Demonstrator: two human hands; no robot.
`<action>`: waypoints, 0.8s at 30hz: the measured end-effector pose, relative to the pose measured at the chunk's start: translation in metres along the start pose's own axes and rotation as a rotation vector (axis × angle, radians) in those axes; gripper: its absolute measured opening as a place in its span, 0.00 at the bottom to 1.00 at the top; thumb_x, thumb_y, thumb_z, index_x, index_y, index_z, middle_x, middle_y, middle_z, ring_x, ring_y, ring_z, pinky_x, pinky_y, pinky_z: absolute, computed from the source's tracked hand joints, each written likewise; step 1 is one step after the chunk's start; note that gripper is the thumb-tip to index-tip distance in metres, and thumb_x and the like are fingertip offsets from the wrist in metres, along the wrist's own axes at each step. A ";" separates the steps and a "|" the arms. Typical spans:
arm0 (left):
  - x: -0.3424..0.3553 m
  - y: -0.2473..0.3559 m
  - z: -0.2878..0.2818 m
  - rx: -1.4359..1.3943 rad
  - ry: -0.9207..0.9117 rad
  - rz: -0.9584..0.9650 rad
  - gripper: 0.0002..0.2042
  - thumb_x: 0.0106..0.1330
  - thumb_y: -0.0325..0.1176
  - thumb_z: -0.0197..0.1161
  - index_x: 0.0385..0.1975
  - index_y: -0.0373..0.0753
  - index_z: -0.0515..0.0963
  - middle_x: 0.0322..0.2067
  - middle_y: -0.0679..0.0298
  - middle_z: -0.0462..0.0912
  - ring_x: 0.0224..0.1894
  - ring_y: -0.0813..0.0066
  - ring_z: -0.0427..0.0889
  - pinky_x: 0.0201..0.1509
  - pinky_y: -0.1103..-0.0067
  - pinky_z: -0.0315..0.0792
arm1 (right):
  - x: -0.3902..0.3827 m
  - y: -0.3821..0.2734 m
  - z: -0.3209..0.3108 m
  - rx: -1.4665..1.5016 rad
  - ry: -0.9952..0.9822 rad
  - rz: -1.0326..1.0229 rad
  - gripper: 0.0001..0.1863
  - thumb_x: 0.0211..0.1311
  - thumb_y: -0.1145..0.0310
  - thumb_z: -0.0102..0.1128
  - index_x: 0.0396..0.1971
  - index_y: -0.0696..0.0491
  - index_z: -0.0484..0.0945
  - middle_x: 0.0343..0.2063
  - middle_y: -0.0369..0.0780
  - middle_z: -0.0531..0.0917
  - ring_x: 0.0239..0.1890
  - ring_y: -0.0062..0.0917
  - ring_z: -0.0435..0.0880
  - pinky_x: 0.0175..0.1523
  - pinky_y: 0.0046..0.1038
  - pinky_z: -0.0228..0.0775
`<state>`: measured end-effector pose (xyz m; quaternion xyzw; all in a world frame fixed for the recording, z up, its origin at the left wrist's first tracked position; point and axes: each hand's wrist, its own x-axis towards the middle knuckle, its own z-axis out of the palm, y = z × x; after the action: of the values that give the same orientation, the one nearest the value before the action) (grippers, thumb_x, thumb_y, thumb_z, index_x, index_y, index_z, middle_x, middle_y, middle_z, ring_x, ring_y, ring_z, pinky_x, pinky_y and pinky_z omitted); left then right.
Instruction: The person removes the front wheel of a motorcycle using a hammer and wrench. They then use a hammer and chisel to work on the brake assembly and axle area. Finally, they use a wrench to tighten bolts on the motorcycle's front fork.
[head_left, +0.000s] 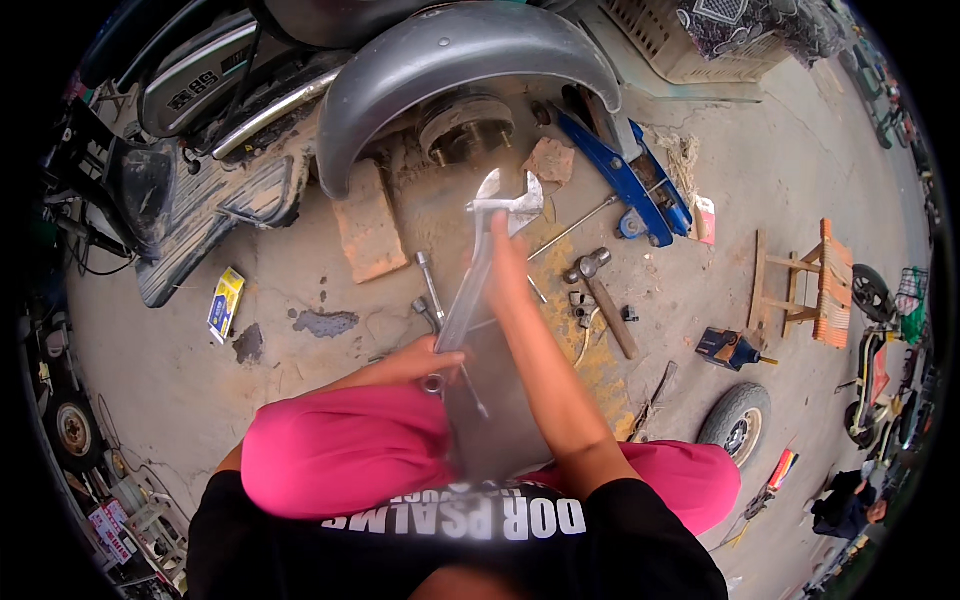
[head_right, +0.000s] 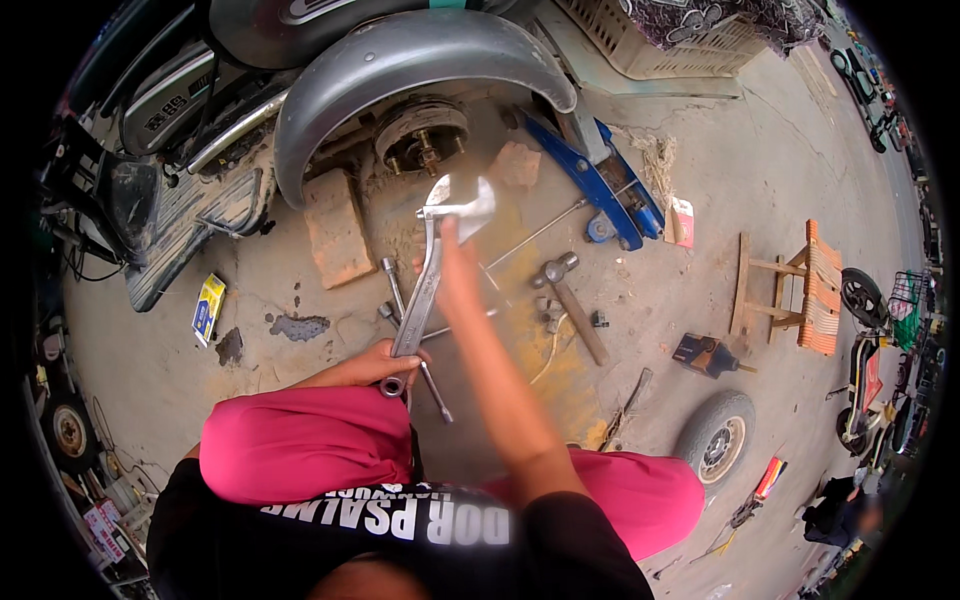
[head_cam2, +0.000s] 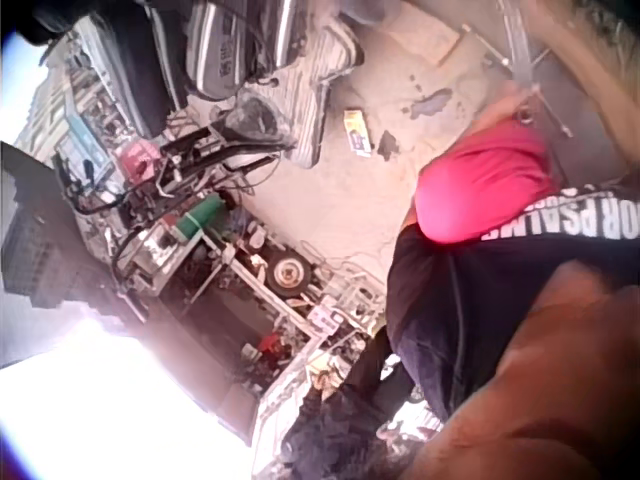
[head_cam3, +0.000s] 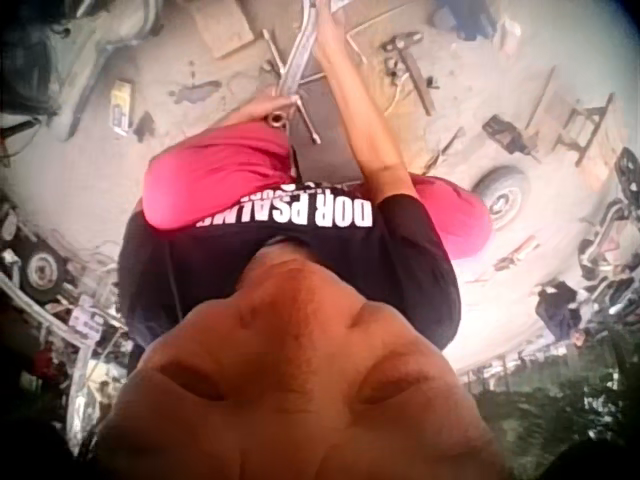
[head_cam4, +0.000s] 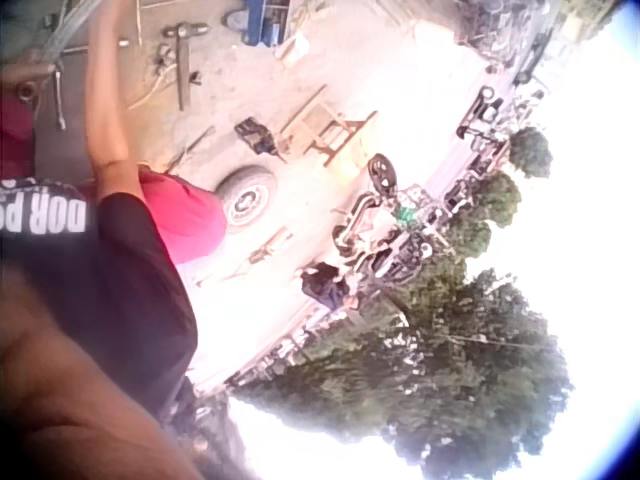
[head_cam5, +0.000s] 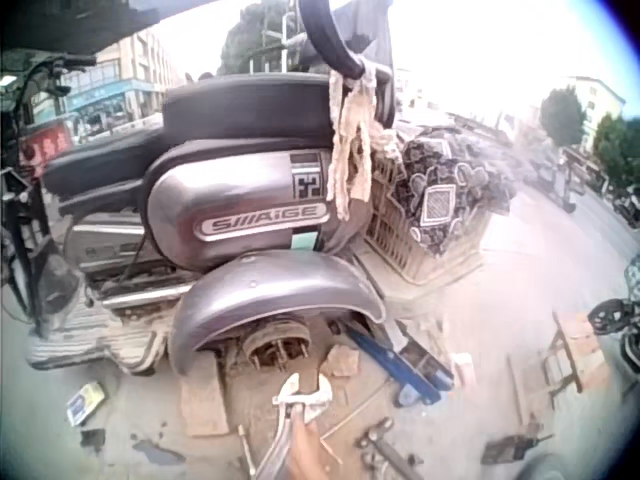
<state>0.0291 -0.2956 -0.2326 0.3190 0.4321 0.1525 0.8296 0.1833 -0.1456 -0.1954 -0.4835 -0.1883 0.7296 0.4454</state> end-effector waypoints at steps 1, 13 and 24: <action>-0.003 0.006 -0.003 -0.077 0.038 0.004 0.18 0.69 0.37 0.58 0.53 0.34 0.72 0.27 0.64 0.78 0.31 0.74 0.80 0.37 0.78 0.74 | 0.005 0.004 0.006 0.060 -0.018 -0.005 0.25 0.69 0.47 0.48 0.47 0.56 0.72 0.34 0.42 0.83 0.24 0.25 0.80 0.28 0.26 0.73; -0.058 0.040 -0.029 0.169 0.613 0.012 0.09 0.67 0.30 0.58 0.43 0.34 0.76 0.18 0.69 0.74 0.16 0.82 0.73 0.19 0.82 0.66 | 0.054 0.058 0.031 0.811 -0.325 0.217 0.12 0.67 0.62 0.56 0.43 0.55 0.73 0.41 0.43 0.80 0.44 0.34 0.81 0.45 0.36 0.75; -0.036 0.034 -0.043 0.335 0.750 0.046 0.08 0.66 0.32 0.61 0.35 0.33 0.76 0.18 0.69 0.75 0.16 0.83 0.71 0.18 0.82 0.65 | 0.085 0.072 0.020 0.827 -0.355 0.339 0.17 0.62 0.55 0.62 0.40 0.53 0.75 0.37 0.41 0.82 0.43 0.31 0.82 0.44 0.33 0.75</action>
<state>-0.0263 -0.2718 -0.2060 0.3814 0.7162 0.2042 0.5477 0.1207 -0.1095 -0.2826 -0.1573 0.1261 0.8770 0.4361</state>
